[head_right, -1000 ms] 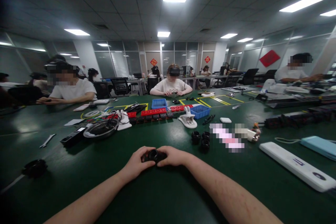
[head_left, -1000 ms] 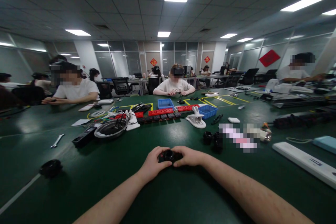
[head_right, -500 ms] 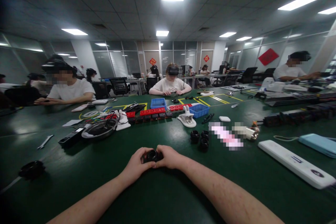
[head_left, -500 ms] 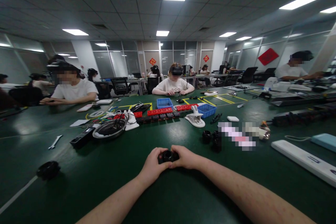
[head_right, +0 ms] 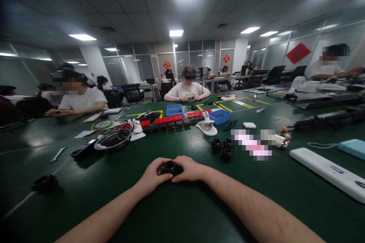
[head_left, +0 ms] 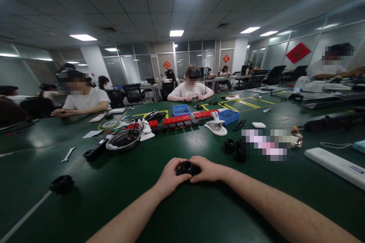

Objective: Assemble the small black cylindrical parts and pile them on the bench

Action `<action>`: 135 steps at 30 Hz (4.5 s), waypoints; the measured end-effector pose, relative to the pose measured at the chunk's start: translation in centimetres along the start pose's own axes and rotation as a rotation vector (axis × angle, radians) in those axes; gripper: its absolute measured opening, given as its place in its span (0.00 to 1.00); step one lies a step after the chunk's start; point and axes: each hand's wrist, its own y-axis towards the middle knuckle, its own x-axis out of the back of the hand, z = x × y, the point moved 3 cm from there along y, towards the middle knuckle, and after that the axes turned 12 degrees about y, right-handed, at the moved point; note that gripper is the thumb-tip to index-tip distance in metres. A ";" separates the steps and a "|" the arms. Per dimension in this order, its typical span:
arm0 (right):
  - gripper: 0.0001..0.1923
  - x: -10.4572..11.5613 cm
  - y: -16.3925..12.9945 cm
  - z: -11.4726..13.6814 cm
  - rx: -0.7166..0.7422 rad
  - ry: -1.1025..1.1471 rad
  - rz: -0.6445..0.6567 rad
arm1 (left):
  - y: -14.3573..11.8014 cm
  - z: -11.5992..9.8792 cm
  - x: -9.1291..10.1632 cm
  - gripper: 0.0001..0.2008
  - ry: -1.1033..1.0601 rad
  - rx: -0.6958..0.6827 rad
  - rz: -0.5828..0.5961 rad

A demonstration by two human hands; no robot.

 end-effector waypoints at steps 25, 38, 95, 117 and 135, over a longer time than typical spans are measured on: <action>0.22 -2.0 0.4 0.3 -0.256 -0.322 -0.337 | -0.4 -0.1 -0.5 0.16 0.044 0.195 -0.170; 0.21 -0.1 0.4 -0.3 0.021 0.171 -0.011 | 0.3 0.3 0.2 0.19 -0.057 0.069 0.034; 0.16 0.6 0.6 -0.5 0.005 0.281 0.091 | 0.2 0.1 0.5 0.19 -0.042 -0.022 0.068; 0.20 -1.8 0.4 0.3 -0.228 -0.284 -0.315 | -0.3 0.0 -0.6 0.15 0.017 0.158 -0.134; 0.16 0.2 0.4 -1.4 -0.064 0.218 0.013 | 0.1 0.1 0.1 0.19 -0.078 -0.018 0.087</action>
